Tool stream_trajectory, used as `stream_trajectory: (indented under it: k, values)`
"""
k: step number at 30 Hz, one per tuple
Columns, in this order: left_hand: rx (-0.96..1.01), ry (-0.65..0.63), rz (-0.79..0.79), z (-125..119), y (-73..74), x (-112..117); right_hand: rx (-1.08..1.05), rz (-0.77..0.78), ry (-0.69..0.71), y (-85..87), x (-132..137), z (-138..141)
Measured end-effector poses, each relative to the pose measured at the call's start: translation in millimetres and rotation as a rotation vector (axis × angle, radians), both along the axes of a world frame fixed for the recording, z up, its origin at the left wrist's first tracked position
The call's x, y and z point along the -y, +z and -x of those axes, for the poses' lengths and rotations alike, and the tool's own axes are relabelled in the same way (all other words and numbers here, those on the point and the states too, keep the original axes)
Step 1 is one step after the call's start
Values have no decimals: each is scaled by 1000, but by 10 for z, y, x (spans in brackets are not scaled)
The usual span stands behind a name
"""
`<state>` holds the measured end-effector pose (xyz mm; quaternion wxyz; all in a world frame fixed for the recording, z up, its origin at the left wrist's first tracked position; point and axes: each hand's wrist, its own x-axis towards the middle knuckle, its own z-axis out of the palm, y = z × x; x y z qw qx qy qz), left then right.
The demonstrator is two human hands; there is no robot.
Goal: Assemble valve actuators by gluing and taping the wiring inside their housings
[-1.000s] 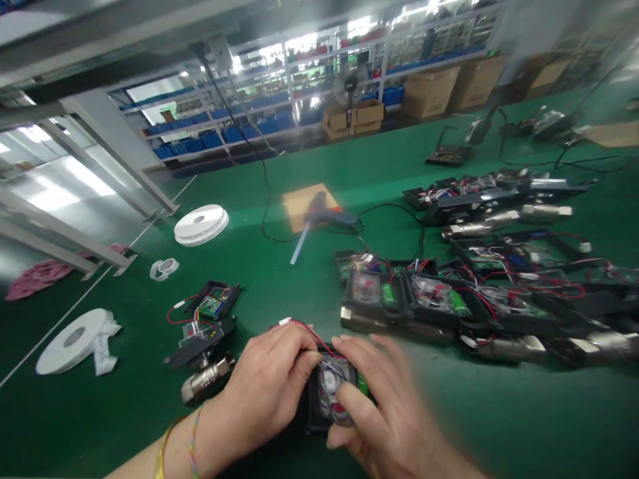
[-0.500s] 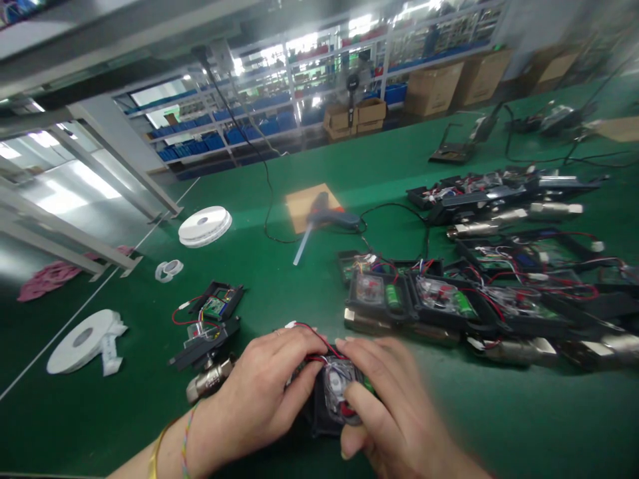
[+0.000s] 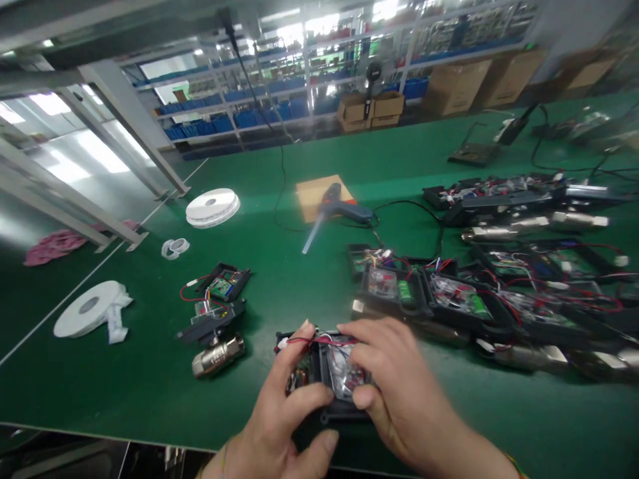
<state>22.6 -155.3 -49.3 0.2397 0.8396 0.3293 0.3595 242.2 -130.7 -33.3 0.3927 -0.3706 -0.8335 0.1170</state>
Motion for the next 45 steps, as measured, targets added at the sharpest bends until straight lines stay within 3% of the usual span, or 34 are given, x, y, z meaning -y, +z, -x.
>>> stream_trajectory:
  k: [14,22,27,40,45]
  values:
    - [-85,-111,-171,160,24,-143,-25,137,9,103,-118,-5]
    - [-72,-34,-224,33,-148,-87,13,237,39,196,-86,-54]
    - [-90,-21,-255,17,-160,-68,-37,368,48,188,-37,-103]
    - [-198,17,-412,-10,-30,-93,-150,307,72,73,-50,-32]
    - [-249,30,-375,49,-62,-26,-137,311,53,92,-56,11]
